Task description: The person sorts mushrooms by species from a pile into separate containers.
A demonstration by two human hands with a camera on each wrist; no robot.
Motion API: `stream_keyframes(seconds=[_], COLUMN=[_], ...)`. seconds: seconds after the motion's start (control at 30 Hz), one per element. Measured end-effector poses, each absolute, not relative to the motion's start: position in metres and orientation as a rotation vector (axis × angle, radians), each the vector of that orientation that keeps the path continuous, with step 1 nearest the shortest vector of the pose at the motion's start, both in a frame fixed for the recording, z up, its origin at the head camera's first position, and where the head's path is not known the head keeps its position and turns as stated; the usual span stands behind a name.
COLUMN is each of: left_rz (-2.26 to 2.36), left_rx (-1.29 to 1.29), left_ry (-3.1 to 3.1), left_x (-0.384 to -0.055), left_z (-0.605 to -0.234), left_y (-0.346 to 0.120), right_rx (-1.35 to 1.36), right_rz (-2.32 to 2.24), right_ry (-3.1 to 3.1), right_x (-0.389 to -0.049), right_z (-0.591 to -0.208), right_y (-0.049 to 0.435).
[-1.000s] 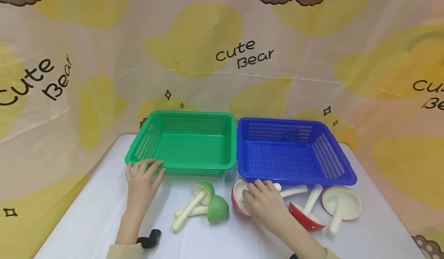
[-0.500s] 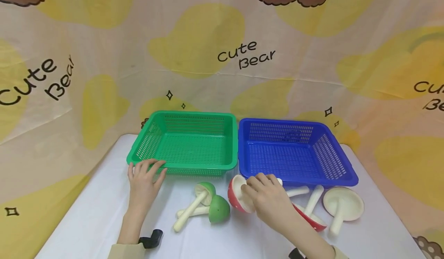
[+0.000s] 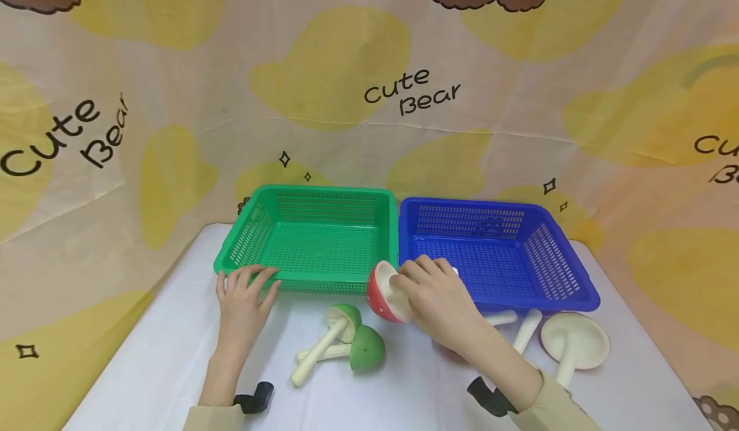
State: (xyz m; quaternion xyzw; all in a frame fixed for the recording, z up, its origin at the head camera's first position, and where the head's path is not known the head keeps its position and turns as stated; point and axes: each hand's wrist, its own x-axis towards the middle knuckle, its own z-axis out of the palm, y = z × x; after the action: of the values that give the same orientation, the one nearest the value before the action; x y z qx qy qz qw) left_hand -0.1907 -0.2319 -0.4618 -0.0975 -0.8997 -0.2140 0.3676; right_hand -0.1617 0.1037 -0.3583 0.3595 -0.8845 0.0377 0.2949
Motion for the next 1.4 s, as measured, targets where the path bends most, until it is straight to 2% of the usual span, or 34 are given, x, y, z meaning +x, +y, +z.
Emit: stream_keyframes(seconds=[1.03,1.4], left_rz=[-0.566,-0.587], left_rx=[-0.248,-0.239], left_ry=[-2.296,-2.298], left_x=[-0.19,-0.191], left_z=[-0.461,-0.461], left_y=[-0.232,-0.232], right_rx=[0.88,0.826], right_rz=[0.446,0.564], right_ry=[-2.533,-2.704], right_x=[-0.242,-0.271], right_z=[-0.361,-0.378], right_y=[0.029,0.006])
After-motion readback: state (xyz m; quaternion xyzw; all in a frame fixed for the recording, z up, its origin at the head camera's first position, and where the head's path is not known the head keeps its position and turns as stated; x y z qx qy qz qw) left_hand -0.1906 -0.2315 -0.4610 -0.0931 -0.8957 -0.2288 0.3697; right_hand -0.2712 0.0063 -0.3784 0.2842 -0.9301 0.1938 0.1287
